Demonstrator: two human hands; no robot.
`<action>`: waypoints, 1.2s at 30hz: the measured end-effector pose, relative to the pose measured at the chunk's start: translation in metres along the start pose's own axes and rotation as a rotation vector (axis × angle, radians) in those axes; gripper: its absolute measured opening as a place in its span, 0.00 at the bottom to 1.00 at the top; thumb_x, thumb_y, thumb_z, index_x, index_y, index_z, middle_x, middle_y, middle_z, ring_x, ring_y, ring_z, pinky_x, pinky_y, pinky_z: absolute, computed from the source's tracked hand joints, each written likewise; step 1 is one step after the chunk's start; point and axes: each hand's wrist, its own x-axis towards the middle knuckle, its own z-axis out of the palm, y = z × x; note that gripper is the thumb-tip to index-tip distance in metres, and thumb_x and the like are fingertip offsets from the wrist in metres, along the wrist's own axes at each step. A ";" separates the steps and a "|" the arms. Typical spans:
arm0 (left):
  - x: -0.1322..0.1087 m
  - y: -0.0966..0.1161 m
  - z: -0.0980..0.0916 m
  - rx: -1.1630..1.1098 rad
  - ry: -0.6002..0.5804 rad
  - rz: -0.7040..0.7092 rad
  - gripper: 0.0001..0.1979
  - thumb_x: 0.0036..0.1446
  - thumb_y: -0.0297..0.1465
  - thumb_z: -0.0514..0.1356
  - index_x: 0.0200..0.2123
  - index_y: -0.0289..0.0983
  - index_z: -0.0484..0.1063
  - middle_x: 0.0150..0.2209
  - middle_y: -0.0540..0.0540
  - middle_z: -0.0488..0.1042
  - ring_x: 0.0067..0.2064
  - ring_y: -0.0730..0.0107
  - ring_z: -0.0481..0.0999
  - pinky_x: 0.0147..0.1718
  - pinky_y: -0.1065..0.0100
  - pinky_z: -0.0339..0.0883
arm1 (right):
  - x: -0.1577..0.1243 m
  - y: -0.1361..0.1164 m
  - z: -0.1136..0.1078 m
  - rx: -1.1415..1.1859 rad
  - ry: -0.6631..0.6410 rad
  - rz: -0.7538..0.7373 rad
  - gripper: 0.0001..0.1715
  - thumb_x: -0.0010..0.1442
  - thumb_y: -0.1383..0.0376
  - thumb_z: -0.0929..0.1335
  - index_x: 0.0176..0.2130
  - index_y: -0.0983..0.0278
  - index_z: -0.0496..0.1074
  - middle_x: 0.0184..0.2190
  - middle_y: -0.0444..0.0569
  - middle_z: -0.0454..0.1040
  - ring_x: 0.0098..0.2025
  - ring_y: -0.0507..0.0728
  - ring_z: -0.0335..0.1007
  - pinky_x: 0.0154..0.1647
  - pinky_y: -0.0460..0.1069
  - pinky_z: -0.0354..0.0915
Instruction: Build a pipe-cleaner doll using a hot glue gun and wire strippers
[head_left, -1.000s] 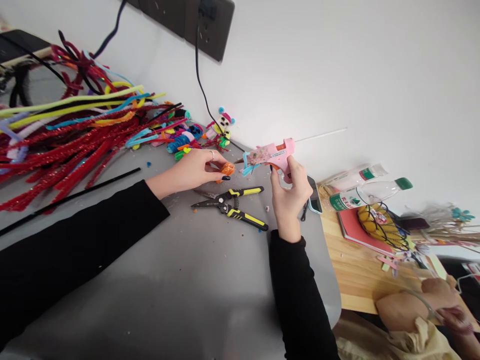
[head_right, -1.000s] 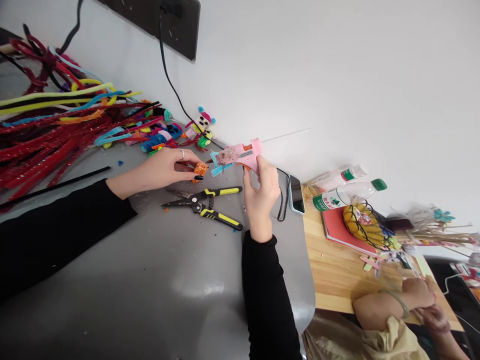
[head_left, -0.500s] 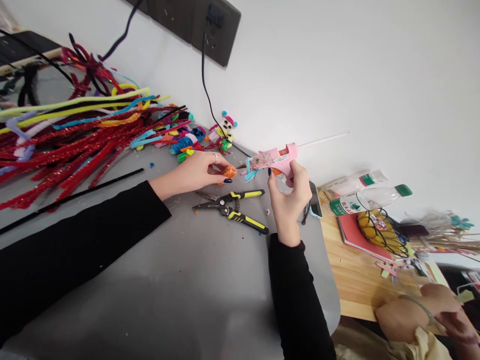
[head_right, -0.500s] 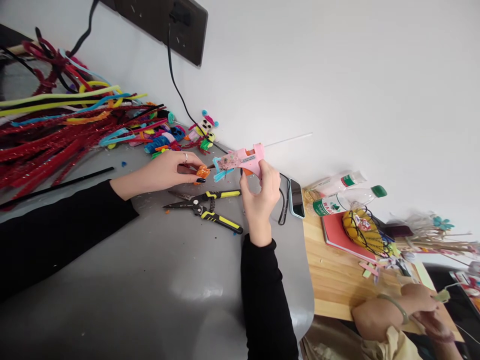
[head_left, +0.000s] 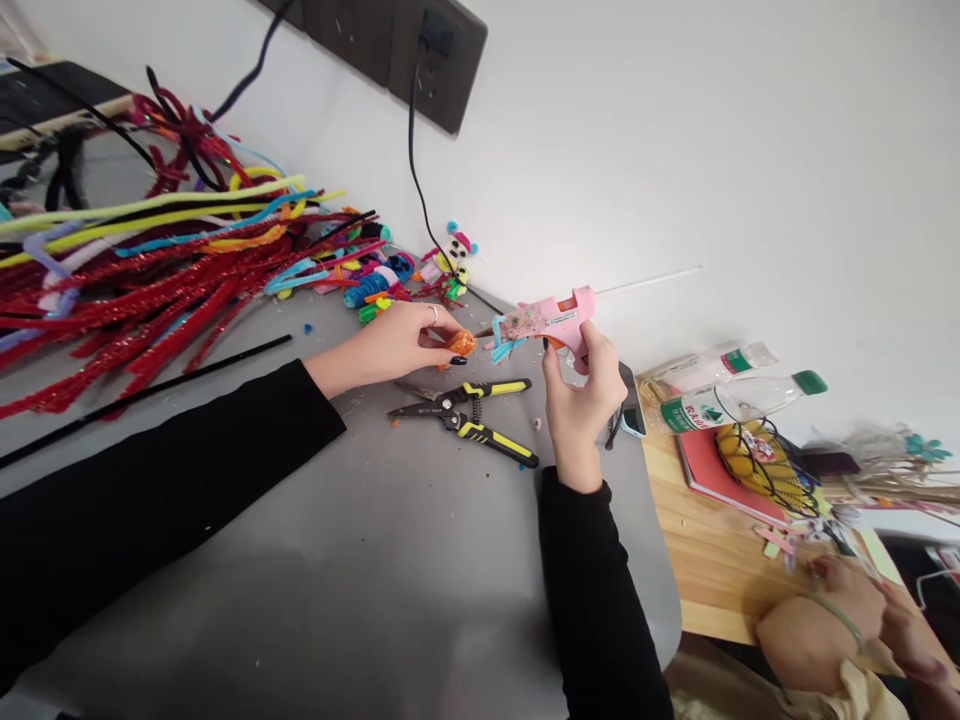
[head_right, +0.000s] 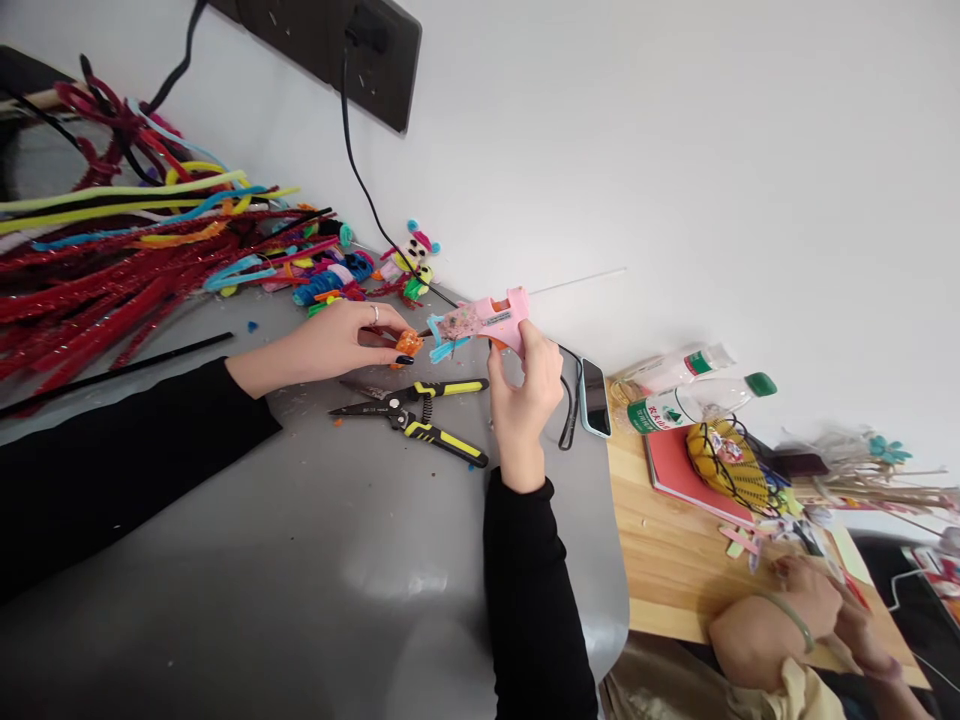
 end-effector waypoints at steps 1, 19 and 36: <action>0.000 0.000 0.000 -0.001 -0.001 -0.001 0.18 0.50 0.38 0.65 0.42 0.37 0.82 0.44 0.42 0.83 0.44 0.56 0.82 0.47 0.57 0.77 | 0.000 0.000 0.000 0.001 -0.001 0.002 0.20 0.67 0.59 0.67 0.56 0.64 0.74 0.39 0.53 0.78 0.37 0.56 0.74 0.42 0.53 0.72; 0.000 0.000 0.001 -0.033 -0.002 0.003 0.18 0.49 0.39 0.66 0.42 0.37 0.82 0.44 0.42 0.83 0.43 0.57 0.82 0.48 0.57 0.78 | -0.001 0.001 -0.001 0.019 -0.019 -0.006 0.20 0.68 0.60 0.67 0.57 0.64 0.74 0.39 0.52 0.78 0.36 0.55 0.72 0.42 0.52 0.71; -0.001 0.000 0.001 -0.029 0.002 -0.001 0.18 0.49 0.40 0.66 0.42 0.37 0.82 0.43 0.43 0.83 0.43 0.56 0.82 0.47 0.58 0.77 | -0.001 0.001 0.000 0.032 -0.014 0.004 0.20 0.69 0.59 0.66 0.55 0.64 0.75 0.38 0.52 0.78 0.36 0.56 0.72 0.41 0.52 0.71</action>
